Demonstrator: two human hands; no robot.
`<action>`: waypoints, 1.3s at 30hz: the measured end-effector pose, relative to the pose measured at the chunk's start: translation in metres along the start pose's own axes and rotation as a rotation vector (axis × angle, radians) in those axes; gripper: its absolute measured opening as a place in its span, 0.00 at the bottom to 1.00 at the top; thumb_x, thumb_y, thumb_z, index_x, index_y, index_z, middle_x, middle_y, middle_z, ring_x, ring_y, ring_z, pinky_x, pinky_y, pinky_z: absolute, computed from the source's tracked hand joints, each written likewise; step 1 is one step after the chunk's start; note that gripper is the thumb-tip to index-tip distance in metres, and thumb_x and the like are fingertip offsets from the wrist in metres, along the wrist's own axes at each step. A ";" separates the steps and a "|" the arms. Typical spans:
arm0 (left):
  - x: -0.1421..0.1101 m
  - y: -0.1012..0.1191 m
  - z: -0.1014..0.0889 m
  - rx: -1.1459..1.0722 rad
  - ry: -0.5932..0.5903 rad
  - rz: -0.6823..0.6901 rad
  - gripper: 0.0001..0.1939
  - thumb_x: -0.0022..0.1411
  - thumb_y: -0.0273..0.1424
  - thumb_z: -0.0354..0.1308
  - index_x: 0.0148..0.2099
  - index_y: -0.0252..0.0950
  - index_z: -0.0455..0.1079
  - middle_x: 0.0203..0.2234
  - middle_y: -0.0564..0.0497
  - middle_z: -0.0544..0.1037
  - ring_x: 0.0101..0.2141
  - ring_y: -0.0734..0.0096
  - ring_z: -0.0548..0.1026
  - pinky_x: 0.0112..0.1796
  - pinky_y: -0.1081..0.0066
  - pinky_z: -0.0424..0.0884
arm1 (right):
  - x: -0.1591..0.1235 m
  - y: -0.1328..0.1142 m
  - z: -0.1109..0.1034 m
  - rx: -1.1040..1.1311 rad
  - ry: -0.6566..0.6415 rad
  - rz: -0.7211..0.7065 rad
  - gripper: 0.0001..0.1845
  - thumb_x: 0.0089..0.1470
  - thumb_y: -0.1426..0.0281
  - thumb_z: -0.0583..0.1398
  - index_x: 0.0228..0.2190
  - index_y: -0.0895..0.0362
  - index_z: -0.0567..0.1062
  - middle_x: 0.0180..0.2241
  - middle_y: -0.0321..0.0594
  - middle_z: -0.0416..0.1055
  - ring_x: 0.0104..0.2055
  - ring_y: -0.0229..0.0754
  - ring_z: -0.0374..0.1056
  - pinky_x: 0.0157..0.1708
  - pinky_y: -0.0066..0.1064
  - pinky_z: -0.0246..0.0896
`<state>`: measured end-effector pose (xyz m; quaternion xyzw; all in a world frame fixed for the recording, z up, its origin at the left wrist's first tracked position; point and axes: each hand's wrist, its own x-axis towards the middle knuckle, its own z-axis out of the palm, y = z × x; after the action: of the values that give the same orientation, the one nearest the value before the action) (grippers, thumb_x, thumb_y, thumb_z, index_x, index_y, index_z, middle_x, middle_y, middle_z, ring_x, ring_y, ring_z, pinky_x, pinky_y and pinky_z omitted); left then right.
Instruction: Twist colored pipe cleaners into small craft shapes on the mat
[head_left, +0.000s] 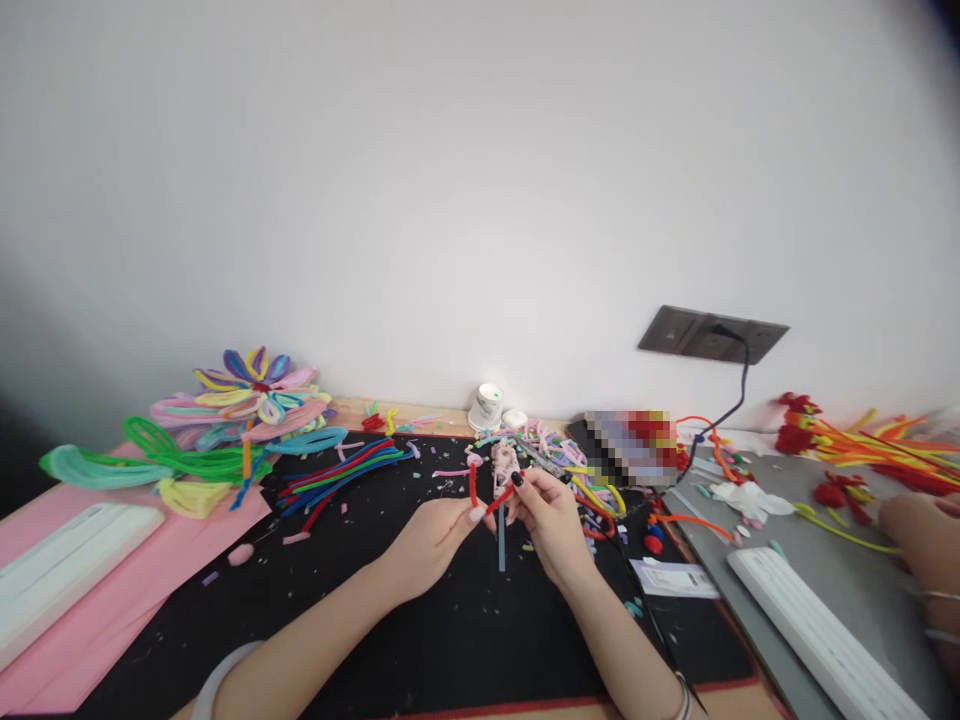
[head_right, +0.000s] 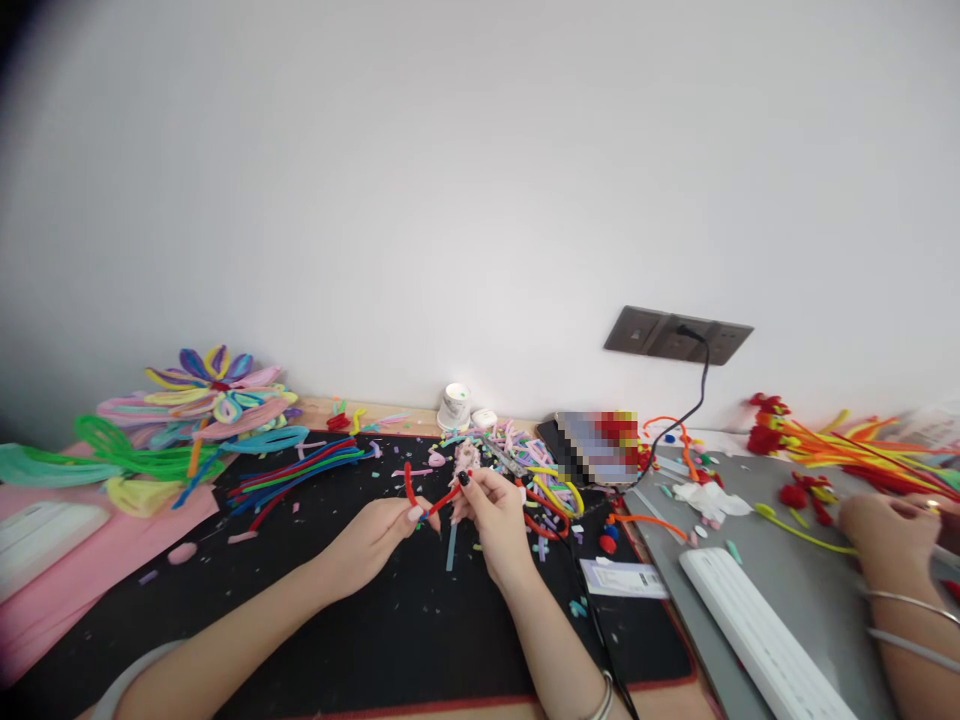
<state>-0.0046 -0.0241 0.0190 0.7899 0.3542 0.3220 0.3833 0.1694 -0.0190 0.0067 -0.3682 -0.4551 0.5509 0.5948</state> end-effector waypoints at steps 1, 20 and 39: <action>0.000 -0.003 0.001 -0.021 0.001 -0.034 0.24 0.66 0.40 0.34 0.35 0.36 0.70 0.21 0.56 0.66 0.25 0.74 0.64 0.29 0.75 0.57 | 0.000 0.000 0.000 0.006 0.003 -0.001 0.08 0.49 0.68 0.61 0.24 0.59 0.72 0.18 0.34 0.68 0.18 0.32 0.61 0.20 0.24 0.58; 0.006 -0.011 0.007 -0.269 -0.026 -0.151 0.28 0.64 0.47 0.36 0.34 0.31 0.70 0.16 0.58 0.54 0.19 0.78 0.53 0.22 0.76 0.51 | -0.002 -0.004 0.003 0.040 0.041 0.004 0.10 0.47 0.65 0.62 0.23 0.59 0.71 0.18 0.34 0.67 0.19 0.33 0.60 0.22 0.26 0.57; 0.003 -0.003 -0.007 -0.012 -0.481 -0.087 0.24 0.63 0.40 0.41 0.21 0.33 0.65 0.14 0.57 0.59 0.18 0.79 0.58 0.24 0.76 0.56 | -0.009 -0.004 0.006 -0.064 -0.221 0.178 0.11 0.49 0.63 0.60 0.24 0.58 0.71 0.18 0.35 0.67 0.17 0.33 0.59 0.18 0.24 0.55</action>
<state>-0.0095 -0.0182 0.0210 0.8256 0.2846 0.1101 0.4747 0.1651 -0.0291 0.0114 -0.3631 -0.5007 0.6239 0.4776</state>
